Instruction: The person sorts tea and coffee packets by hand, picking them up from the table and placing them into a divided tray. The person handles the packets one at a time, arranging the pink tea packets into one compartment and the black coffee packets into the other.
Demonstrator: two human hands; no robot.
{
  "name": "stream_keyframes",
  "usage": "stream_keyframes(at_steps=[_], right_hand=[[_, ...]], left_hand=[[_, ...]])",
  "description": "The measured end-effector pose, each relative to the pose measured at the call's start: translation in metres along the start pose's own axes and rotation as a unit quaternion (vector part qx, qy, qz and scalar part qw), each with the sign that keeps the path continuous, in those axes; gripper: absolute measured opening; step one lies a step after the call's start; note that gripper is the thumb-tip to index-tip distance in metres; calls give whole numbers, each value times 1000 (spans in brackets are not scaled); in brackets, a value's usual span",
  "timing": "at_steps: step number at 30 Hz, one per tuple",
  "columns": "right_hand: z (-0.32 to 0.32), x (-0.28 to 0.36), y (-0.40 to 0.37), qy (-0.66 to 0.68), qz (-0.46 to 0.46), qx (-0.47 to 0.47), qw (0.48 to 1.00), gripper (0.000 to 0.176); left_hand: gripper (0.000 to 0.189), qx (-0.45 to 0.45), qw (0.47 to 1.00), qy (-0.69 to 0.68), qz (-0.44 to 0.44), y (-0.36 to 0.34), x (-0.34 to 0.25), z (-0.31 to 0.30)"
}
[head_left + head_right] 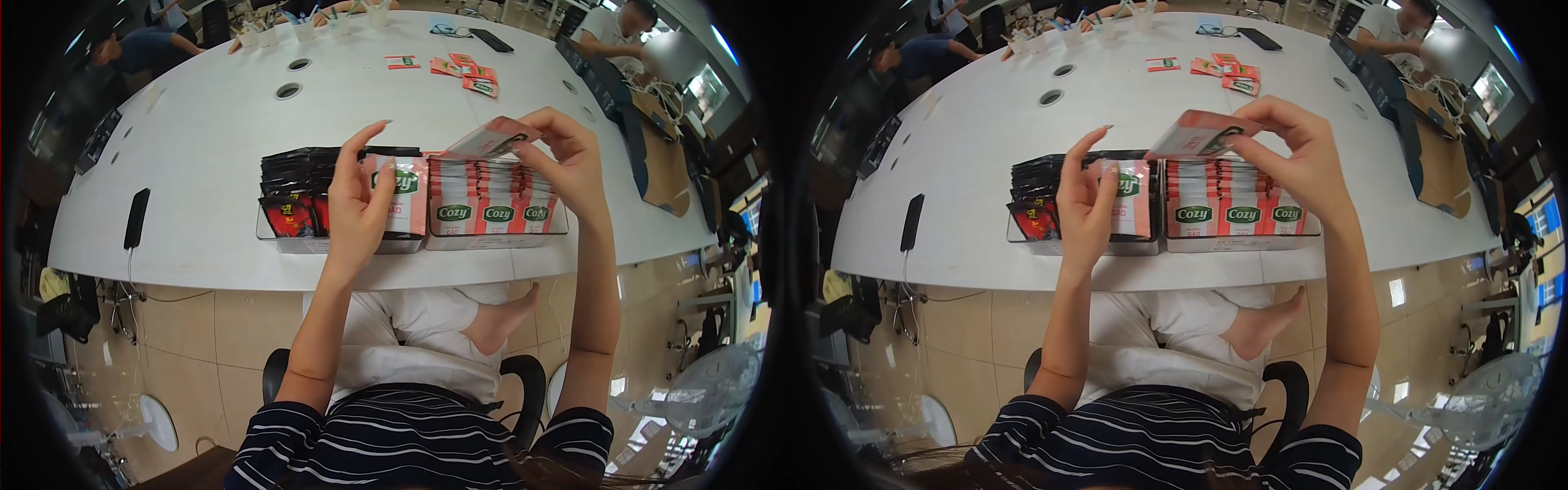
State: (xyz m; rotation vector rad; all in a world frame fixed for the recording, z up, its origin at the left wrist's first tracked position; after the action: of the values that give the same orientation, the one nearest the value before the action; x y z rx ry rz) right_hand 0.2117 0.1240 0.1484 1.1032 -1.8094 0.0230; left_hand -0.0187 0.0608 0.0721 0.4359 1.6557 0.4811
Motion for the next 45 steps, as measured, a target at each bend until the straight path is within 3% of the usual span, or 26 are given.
stream_keyframes(at_steps=[4, 10, 14, 17, 20, 23, 26, 29, 34, 37, 45], right_hand=[[-20, 0, -23, -144, 70, 20, 987, 18], [-3, -10, -36, -252, 144, 136, 947, 29], [16, -31, -40, -257, 165, 169, 937, 26], [17, -28, -39, -330, 165, 202, 907, 28], [23, -26, -38, -305, 182, 182, 917, 36], [23, -24, -32, -379, 93, 209, 897, 59], [23, -26, -32, -411, 71, 150, 896, 88], [21, -29, -31, -424, 111, 171, 882, 110], [25, -47, -34, -435, 139, 214, 864, 118], [27, -45, -33, -426, 169, 223, 861, 117], [30, -45, -35, -510, 142, 217, 820, 120]], left_hand=[[49, 18, 999, -39, 14, 0, 9, -1], [53, 22, 998, -57, -5, -2, 6, -1], [55, 26, 999, -34, -7, -2, 7, -3], [58, 54, 996, -54, -39, -4, 1, -3], [61, 47, 997, -61, 8, -2, 2, 1], [66, 46, 993, -88, 57, 0, 4, 5], [71, 56, 992, -111, 29, 0, 4, 6], [73, 73, 992, -102, 27, 0, 1, 7], [78, 61, 985, -161, -4, -1, -2, 10], [74, 82, 990, -112, -39, -4, 4, 3], [35, 99, 989, -98, -45, -4, 9, 3]])
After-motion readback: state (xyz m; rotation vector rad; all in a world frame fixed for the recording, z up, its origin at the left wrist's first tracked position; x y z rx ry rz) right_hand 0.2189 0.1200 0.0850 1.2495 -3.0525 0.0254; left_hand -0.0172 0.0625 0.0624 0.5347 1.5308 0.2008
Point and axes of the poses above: each hand's wrist, its own y-axis towards the middle knuckle, its own z-axis out of the palm, x = y × z, the point moved 2 cm from there along y, towards the middle knuckle, and after that the axes turned 15 degrees about x, right-handed, at the moved point
